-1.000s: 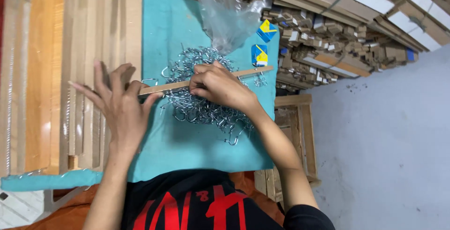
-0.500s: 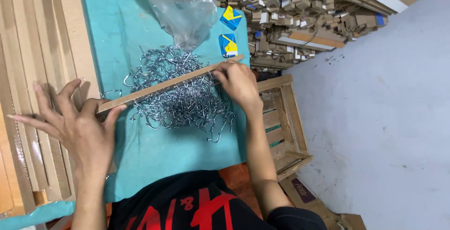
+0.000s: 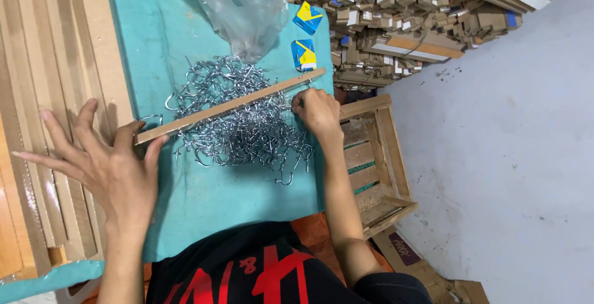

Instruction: Attach metal hooks to a wooden strip to assemble a wall rack.

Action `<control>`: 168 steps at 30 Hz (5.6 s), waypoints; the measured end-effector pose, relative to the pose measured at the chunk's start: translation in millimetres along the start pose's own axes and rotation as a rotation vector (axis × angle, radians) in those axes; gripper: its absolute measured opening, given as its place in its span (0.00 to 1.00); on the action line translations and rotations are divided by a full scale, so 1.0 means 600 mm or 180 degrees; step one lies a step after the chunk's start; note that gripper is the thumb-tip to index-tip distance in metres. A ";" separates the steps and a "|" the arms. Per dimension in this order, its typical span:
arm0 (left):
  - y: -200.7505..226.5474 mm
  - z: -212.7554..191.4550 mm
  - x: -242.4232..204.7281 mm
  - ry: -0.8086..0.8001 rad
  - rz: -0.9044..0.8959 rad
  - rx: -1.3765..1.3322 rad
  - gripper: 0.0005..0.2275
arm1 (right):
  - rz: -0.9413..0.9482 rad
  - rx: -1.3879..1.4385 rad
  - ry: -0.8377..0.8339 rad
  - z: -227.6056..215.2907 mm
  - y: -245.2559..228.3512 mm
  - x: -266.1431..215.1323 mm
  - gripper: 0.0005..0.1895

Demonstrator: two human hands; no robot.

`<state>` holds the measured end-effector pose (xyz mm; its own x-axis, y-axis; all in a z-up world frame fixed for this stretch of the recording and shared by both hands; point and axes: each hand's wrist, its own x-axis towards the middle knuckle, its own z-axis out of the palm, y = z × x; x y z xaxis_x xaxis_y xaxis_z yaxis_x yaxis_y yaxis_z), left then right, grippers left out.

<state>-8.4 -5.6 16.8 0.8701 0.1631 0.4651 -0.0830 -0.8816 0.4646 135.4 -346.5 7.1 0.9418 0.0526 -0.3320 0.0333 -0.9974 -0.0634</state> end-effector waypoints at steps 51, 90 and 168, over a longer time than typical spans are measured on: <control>-0.015 -0.006 0.019 -0.0004 -0.0639 -0.0472 0.11 | -0.3912 0.1459 0.0306 -0.061 -0.326 -0.049 0.04; -0.015 0.002 0.016 -0.0062 -0.0761 -0.0418 0.15 | -0.4537 0.0265 0.0644 -0.079 -0.350 -0.018 0.05; -0.018 0.013 0.015 -0.0184 -0.0978 -0.0235 0.13 | -0.4505 -0.0302 0.1617 -0.043 -0.344 -0.016 0.08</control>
<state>4.3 2.0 9.9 0.8858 0.3896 0.2520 0.1548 -0.7602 0.6310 128.0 -142.1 47.5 0.1259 0.9447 0.3028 0.9900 -0.1391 0.0226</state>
